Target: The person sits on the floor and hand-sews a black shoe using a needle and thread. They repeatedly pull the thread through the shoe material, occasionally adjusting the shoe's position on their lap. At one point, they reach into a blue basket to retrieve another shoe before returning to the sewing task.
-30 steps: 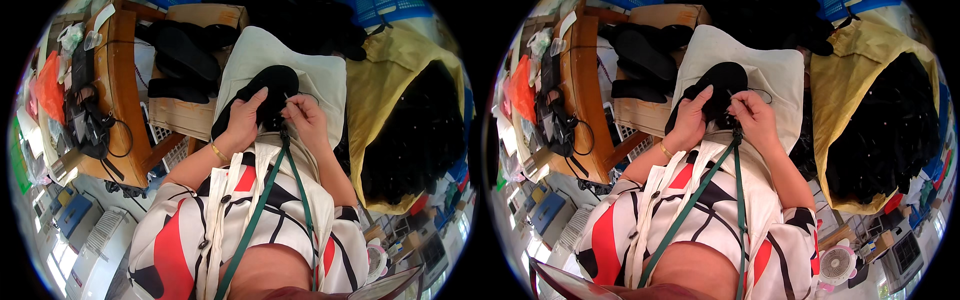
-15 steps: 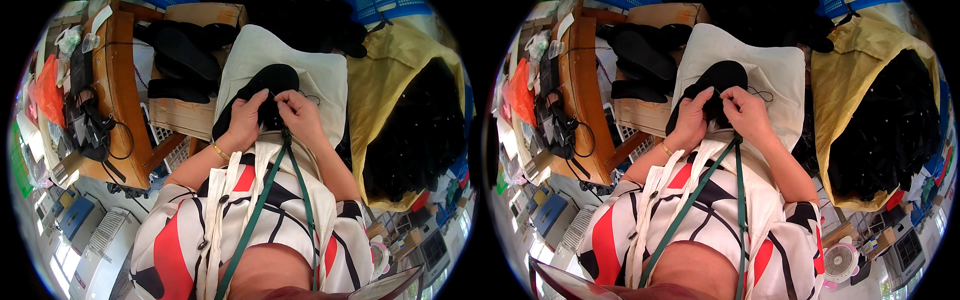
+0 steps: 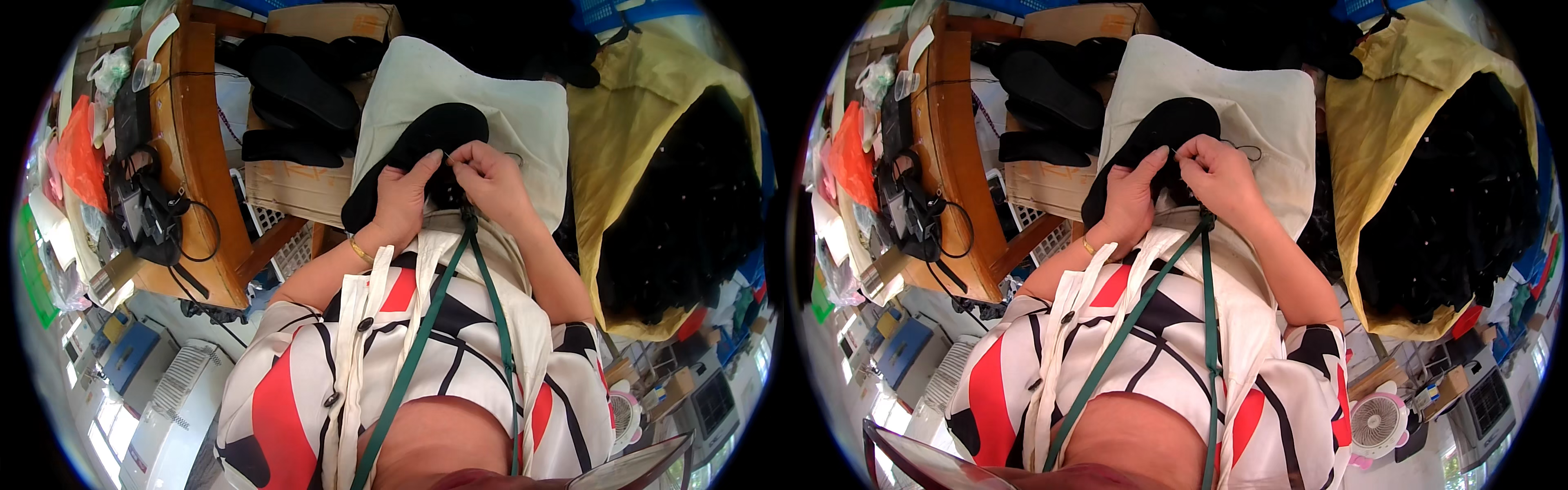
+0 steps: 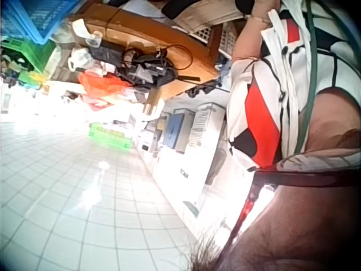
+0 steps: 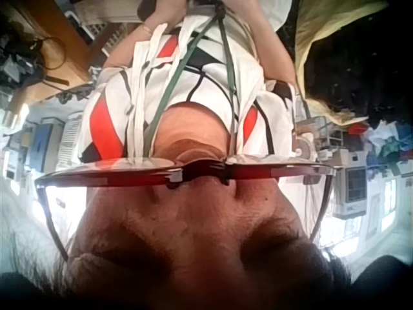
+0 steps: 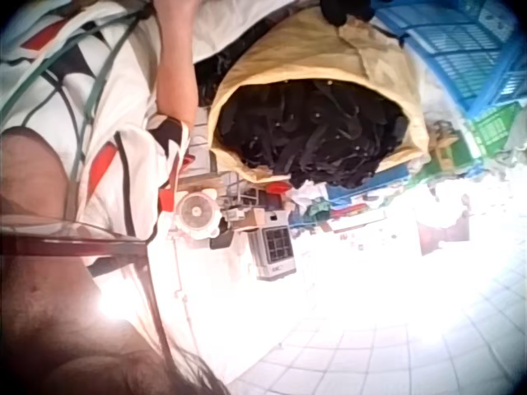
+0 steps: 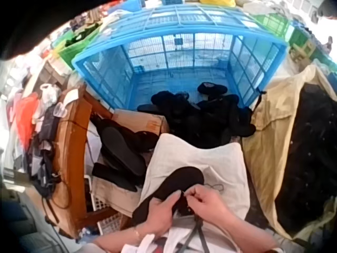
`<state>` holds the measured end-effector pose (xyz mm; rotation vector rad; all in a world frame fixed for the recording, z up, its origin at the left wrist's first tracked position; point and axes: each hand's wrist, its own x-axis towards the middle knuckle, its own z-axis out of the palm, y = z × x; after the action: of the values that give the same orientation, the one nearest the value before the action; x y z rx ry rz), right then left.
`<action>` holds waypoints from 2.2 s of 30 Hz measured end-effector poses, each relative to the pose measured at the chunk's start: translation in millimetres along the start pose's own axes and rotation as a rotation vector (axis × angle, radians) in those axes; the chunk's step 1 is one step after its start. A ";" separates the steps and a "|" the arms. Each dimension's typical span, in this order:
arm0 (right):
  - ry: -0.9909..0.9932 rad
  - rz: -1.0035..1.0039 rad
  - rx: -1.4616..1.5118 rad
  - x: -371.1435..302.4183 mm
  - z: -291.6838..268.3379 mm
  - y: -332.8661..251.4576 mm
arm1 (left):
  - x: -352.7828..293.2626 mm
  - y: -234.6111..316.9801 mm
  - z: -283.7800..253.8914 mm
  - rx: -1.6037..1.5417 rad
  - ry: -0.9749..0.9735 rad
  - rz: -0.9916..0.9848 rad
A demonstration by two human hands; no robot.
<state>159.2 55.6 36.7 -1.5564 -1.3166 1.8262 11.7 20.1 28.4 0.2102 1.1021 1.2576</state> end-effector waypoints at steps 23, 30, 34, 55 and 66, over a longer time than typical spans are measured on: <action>0.180 -0.384 -0.184 -2.7 19.0 27.7 | 11.2 14.0 -10.2 0.006 0.070 -0.258; 0.140 -0.120 -0.060 4.3 21.8 -2.5 | 4.1 7.4 -10.6 0.133 -0.023 -0.216; 0.092 -0.099 -0.277 7.3 2.7 -15.5 | 3.9 0.2 -16.9 0.161 -0.083 -0.199; 0.123 -0.371 0.826 -33.7 -109.2 -5.1 | 41.5 30.8 24.8 1.106 -0.613 0.286; 1.060 -0.715 0.944 -82.3 -204.2 71.3 | 41.2 14.4 56.2 1.821 -0.990 0.821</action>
<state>389.8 37.0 34.4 -0.9930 -0.2908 0.7010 40.8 83.2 43.9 2.5031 0.8985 0.1923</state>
